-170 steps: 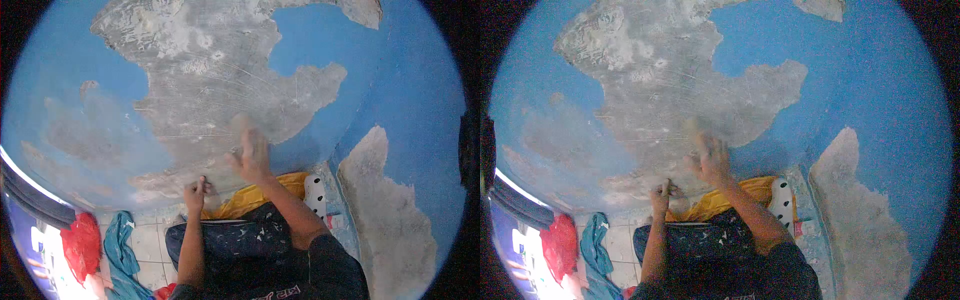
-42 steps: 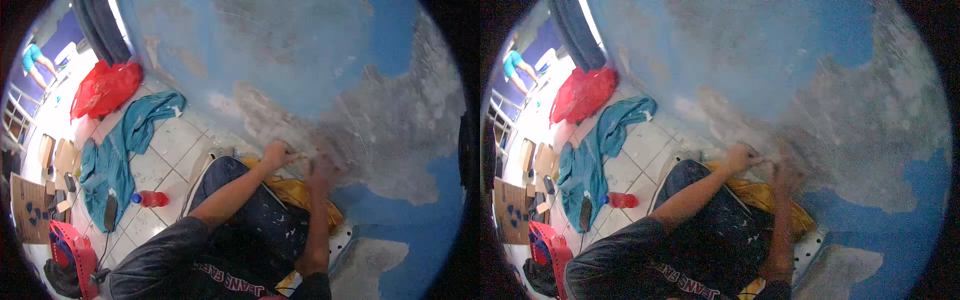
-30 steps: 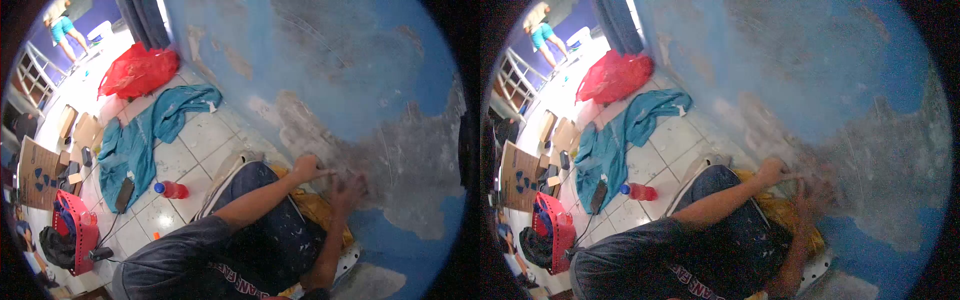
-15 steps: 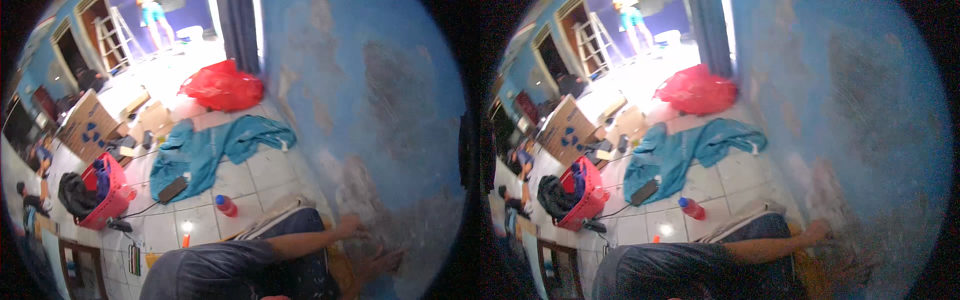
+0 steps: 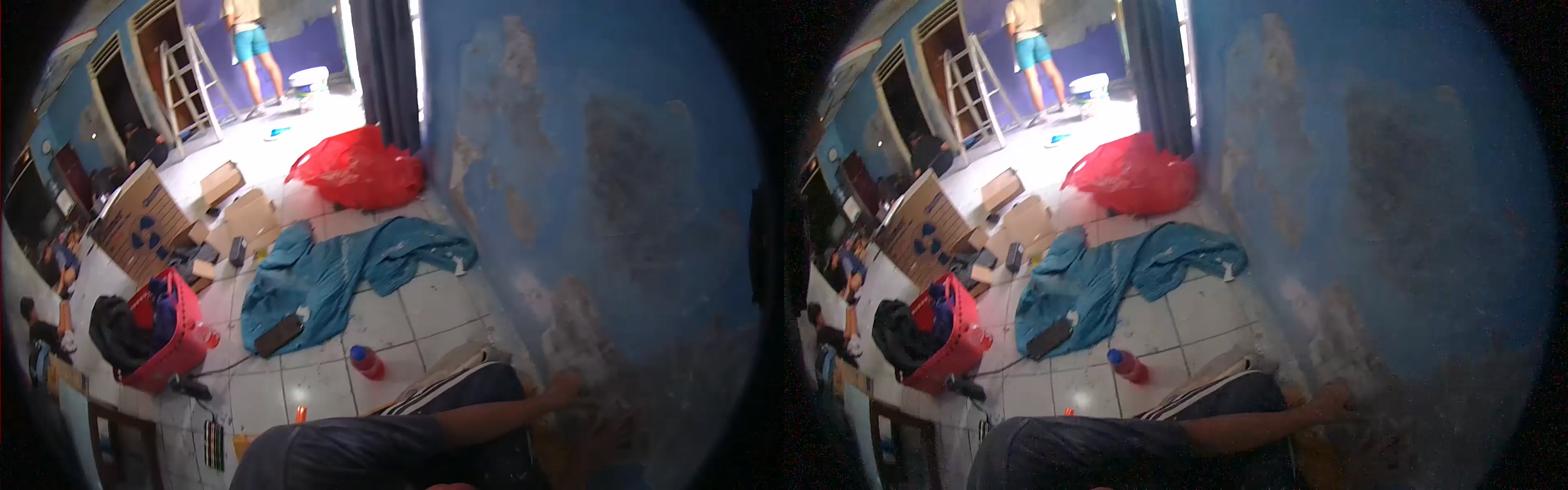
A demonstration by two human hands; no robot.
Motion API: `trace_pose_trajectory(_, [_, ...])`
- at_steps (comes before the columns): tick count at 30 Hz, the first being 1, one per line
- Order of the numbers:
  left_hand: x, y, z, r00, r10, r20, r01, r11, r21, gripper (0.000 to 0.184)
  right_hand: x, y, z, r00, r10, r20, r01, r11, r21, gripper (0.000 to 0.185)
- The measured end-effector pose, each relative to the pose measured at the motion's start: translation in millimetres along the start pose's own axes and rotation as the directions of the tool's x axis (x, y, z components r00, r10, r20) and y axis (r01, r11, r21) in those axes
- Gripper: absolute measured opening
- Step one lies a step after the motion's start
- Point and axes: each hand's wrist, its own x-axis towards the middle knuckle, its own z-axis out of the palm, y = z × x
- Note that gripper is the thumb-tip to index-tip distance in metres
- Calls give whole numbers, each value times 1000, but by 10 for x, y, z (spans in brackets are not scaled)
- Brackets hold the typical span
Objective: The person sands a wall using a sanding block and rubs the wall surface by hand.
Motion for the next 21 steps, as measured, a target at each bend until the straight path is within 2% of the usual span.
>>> trace_pose_trajectory(1, [1,-58,48,988,53,-143,-52,999,9,45,18,25,-22,996,25,-88,-21,998,54,82])
trace_pose_trajectory(2, [4,-106,110,954,94,-286,-94,996,14,65,47,59,-53,967,62,-247,-28,990,141,82])
trace_pose_trajectory(3, [-48,-22,34,955,97,-279,-98,995,13,65,80,88,-67,907,106,-408,-17,976,216,82])
trace_pose_trajectory(4, [-125,131,-170,983,30,-179,-37,999,-38,64,115,95,-66,844,139,-518,4,964,265,83])
trace_pose_trajectory(5, [-181,235,-311,997,-37,-69,31,996,-85,63,108,88,-43,824,146,-547,6,964,266,83])
trace_pose_trajectory(6, [-186,258,-346,998,-38,-54,33,995,-95,63,83,57,12,873,134,-469,-26,973,229,83])
trace_pose_trajectory(8, [-183,255,-313,994,-17,-107,14,1000,-26,63,62,47,140,997,38,-73,-35,999,35,84])
trace_pose_trajectory(10, [-186,244,-248,993,-12,-116,5,998,-63,64,92,69,107,1000,23,8,-23,1000,7,84])
trace_pose_trajectory(11, [-149,237,-267,989,-5,-148,-8,996,-86,65,105,125,68,997,45,-63,-42,998,56,84])
trace_pose_trajectory(12, [-139,244,-279,989,-6,-145,-7,996,-92,65,123,170,16,975,83,-206,-54,989,141,85])
trace_pose_trajectory(14, [-161,255,-274,985,-31,-170,19,997,-74,66,146,201,-20,849,171,-500,-35,962,269,85])
trace_pose_trajectory(16, [-192,256,-292,988,-29,-155,12,994,-110,67,83,114,66,801,163,-577,-10,966,259,86])
trace_pose_trajectory(17, [-187,264,-320,989,-16,-146,-4,991,-132,68,45,31,115,809,148,-569,-17,973,229,86])
trace_pose_trajectory(18, [-187,280,-338,991,-8,-137,-11,991,-136,68,32,34,243,891,116,-440,-36,982,186,82])
trace_pose_trajectory(19, [-186,294,-357,989,-20,-145,14,999,-46,67,19,33,369,950,91,-298,-50,988,143,79])
trace_pose_trajectory(20, [-204,320,-363,987,-33,-157,40,998,42,67,-5,40,468,987,71,-146,-56,993,99,75])
trace_pose_trajectory(21, [-202,315,-336,988,-27,-153,33,999,36,67,-25,44,483,999,52,7,-52,997,55,72])
